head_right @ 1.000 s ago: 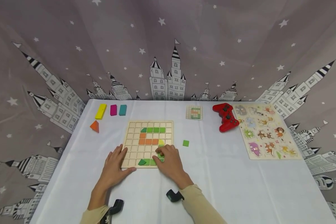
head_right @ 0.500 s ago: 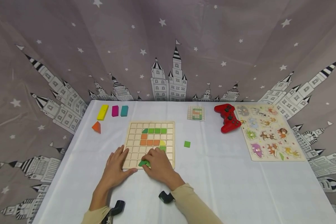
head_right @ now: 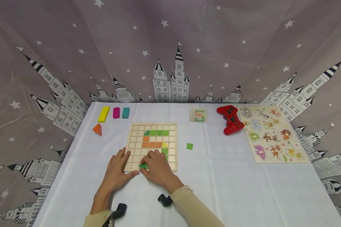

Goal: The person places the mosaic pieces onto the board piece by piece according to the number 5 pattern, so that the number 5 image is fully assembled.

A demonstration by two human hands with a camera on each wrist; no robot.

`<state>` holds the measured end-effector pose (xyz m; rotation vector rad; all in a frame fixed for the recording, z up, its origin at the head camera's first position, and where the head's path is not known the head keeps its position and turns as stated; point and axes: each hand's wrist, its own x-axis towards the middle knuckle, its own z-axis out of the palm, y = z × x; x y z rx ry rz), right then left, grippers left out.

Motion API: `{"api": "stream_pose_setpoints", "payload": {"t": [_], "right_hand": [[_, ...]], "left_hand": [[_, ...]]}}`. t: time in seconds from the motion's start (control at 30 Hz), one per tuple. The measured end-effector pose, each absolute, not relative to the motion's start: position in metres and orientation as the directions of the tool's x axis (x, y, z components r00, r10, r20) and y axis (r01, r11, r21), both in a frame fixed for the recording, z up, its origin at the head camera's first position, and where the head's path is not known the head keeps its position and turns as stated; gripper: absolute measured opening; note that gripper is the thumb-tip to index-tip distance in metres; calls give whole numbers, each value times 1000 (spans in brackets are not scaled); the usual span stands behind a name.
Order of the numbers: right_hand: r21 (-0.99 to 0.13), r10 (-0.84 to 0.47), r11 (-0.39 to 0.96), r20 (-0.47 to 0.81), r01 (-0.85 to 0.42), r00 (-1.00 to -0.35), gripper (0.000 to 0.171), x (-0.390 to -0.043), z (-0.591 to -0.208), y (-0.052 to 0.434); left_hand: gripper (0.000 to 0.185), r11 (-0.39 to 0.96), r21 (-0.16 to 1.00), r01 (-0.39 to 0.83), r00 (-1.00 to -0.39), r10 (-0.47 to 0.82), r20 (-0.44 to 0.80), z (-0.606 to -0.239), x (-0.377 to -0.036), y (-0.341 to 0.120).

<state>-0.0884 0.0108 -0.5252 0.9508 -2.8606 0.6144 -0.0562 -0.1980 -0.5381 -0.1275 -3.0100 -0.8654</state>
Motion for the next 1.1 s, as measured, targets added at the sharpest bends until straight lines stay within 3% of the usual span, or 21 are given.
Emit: {"api": "stream_pose_setpoints", "payload": {"t": [0.13,0.43,0.87,1.1], "right_hand": [[-368,-541,738,178,-566,-822,29,-87,-526,10],[-410,-490,739,218,-535,-844,15,-84,-527,8],[-433,-382,786,221,-441,-897,17,-79,-527,1],[-565,-269,742,241,-361,-932,20,-91,-531,37]], "left_hand": [[99,849,521,91,-996,82,40,-538,-56,-198],[100,843,535,63,-998,64,17,-537,-56,-198],[100,850,521,71,-997,72,19,-538,-57,-198],[98,840,534,96,-995,76,59,-539,-56,-197]]}}
